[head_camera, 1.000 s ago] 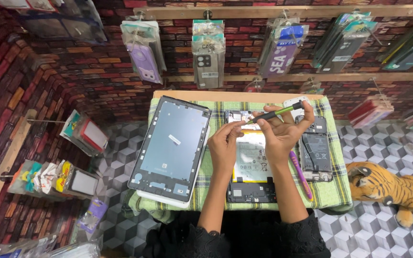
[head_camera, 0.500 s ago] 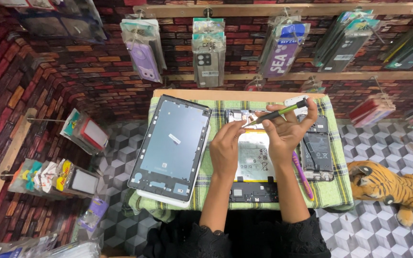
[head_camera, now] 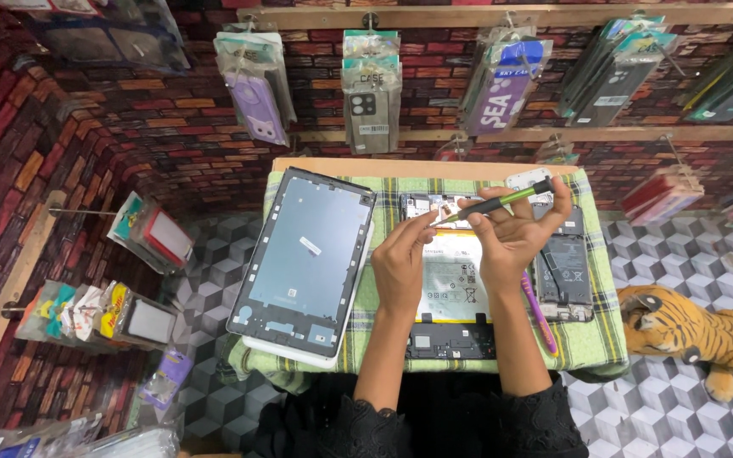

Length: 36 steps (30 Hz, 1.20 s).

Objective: The person uses a screwdriver to remove screws from the internal frame of a disassembled tablet. The person then uses the screwdriver to pry and lift a small metal bracket from the tablet chassis.

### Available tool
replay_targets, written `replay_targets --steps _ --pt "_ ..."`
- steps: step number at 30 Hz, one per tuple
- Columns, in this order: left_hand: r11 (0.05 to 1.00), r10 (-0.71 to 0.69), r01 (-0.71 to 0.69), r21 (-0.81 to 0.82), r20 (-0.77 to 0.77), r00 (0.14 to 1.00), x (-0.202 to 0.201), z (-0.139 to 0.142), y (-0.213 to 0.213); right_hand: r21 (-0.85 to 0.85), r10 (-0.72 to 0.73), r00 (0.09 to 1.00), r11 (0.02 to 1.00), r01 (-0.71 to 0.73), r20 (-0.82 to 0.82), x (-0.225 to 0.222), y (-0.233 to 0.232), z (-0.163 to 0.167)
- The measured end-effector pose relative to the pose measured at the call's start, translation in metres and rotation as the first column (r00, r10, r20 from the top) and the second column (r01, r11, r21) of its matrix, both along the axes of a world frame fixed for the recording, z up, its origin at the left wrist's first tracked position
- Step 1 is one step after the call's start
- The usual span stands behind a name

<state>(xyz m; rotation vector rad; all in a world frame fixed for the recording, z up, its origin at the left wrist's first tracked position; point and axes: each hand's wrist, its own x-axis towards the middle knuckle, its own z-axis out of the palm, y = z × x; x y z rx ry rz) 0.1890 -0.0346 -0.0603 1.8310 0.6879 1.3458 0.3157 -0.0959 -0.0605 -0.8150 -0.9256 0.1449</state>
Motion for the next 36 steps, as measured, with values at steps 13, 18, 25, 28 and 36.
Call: replay_targets --steps 13,18,25,28,36 --pt "0.990 -0.102 0.111 -0.088 0.097 0.990 0.0010 0.0006 0.0012 0.011 -0.011 1.000 1.000 0.011 -0.023 -0.0018 -0.0008 0.0014" --pt "0.991 -0.089 0.097 -0.089 0.091 0.992 0.0000 0.0017 -0.0006 0.025 -0.025 1.000 0.999 0.025 0.000 -0.0003 -0.0013 0.0005" --pt "0.998 -0.043 0.047 -0.051 0.087 0.995 -0.0009 0.0044 -0.0025 0.026 -0.041 0.999 0.999 0.040 0.017 0.0014 -0.0024 0.0000" --pt "0.999 -0.028 0.031 -0.043 0.072 0.997 -0.0009 0.0050 -0.0030 0.032 -0.033 0.999 0.999 0.032 0.015 0.0015 -0.0025 -0.0008" --pt "1.000 0.016 -0.015 -0.004 0.066 0.998 -0.0004 0.0040 -0.0030 0.019 -0.008 0.997 1.000 0.007 0.073 0.0012 -0.0048 -0.0001"
